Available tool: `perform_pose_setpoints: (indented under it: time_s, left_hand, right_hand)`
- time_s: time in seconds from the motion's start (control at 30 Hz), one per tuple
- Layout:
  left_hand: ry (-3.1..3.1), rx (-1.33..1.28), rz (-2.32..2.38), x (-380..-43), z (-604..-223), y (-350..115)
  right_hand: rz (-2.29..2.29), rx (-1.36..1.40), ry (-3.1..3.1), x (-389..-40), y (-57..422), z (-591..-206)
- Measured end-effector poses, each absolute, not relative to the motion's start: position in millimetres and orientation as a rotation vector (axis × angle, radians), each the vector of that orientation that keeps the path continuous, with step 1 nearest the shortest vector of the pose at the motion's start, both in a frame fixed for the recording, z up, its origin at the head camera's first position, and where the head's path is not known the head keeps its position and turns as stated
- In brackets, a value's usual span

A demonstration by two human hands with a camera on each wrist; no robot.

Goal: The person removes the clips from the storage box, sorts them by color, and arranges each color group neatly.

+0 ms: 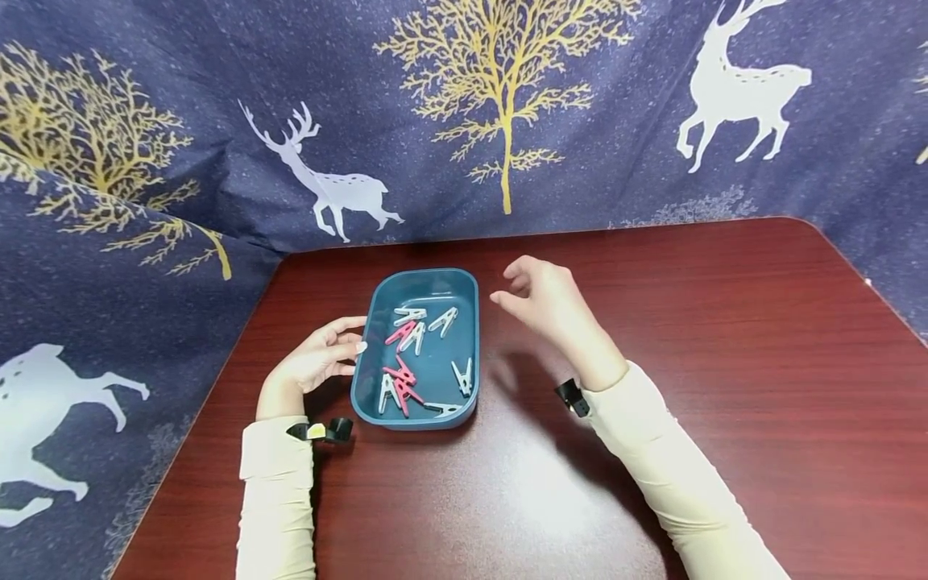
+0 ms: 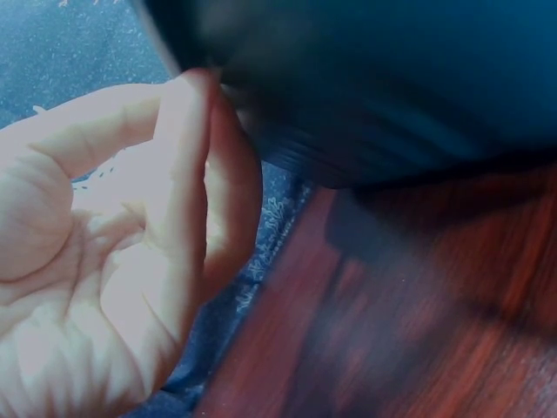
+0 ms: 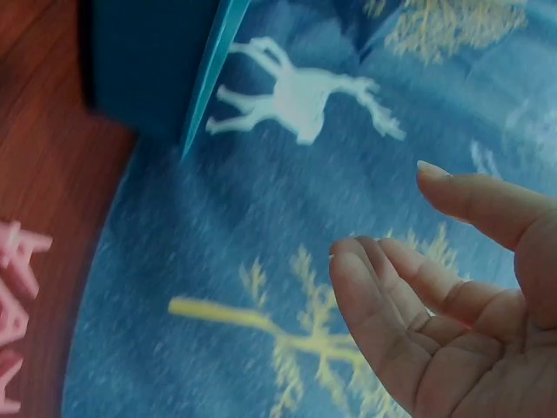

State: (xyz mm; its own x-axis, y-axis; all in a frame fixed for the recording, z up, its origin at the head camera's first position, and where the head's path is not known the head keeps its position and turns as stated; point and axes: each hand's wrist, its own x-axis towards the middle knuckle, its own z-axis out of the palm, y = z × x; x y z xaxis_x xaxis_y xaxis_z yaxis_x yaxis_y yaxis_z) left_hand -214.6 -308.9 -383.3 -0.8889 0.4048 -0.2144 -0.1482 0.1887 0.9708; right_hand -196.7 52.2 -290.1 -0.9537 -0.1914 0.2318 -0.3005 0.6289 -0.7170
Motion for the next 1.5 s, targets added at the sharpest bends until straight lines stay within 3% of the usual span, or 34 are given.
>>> perform_pose_setpoints:
  time_s: [0.87,1.5]
  left_hand:
    - [2.074,0.215,1.728,-216.4,-383.7,-310.1]
    - [2.066,0.188,1.74,-216.4,-383.8,-307.9]
  right_hand:
    - [0.666,1.143,-2.896,-187.9,-37.9,-296.6]
    - [0.584,1.247,-3.084,-203.3,-76.4,-325.5]
